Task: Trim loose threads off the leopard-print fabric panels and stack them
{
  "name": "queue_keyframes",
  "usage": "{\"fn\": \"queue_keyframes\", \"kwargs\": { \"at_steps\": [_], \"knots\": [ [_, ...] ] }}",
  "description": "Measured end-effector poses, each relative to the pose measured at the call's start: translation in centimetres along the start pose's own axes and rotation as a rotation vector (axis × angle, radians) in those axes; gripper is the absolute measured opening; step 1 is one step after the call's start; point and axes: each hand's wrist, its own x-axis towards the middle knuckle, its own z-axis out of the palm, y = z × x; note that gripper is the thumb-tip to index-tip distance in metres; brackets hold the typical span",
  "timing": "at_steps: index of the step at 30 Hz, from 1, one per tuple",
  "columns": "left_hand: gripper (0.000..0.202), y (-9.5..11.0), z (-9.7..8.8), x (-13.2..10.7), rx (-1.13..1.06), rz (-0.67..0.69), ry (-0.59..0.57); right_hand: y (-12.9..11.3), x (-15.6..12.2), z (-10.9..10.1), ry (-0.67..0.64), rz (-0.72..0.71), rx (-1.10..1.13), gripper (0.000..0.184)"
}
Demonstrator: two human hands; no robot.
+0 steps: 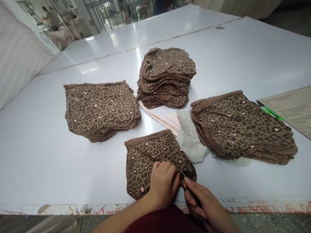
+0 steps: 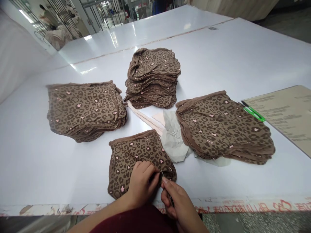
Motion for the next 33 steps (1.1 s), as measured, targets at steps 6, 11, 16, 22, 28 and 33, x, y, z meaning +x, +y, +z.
{"fn": "queue_keyframes", "kwargs": {
  "at_steps": [6, 11, 16, 22, 28, 33],
  "knots": [
    [0.01, 0.0, 0.1, -0.2, -0.011, -0.009, 0.005, 0.1, 0.1, 0.2, -0.003, -0.015, 0.012, 0.047],
    [0.009, 0.1, -0.1, 0.0, -0.083, -0.066, -0.015, -0.6, -1.1, 0.0, -0.012, -0.022, -0.021, 0.044],
    [0.007, 0.3, -1.3, 0.7, -0.285, -0.206, -0.031, -2.4, -2.5, -1.2, 0.335, -0.363, -0.423, 0.038],
    [0.006, -0.1, -2.0, 0.6, -0.45, -0.246, -0.008, -4.1, -0.4, -1.0, 0.145, -0.389, -0.412, 0.046],
    [0.009, -0.2, -1.8, -0.1, -0.516, -0.291, 0.019, -4.1, 0.3, -0.7, 0.034, -0.344, -0.112, 0.043],
    [0.009, -1.2, -3.0, 0.1, -0.549, -0.253, 0.135, -7.8, -1.7, 1.5, -0.138, -0.315, -0.143, 0.033]
  ]
}}
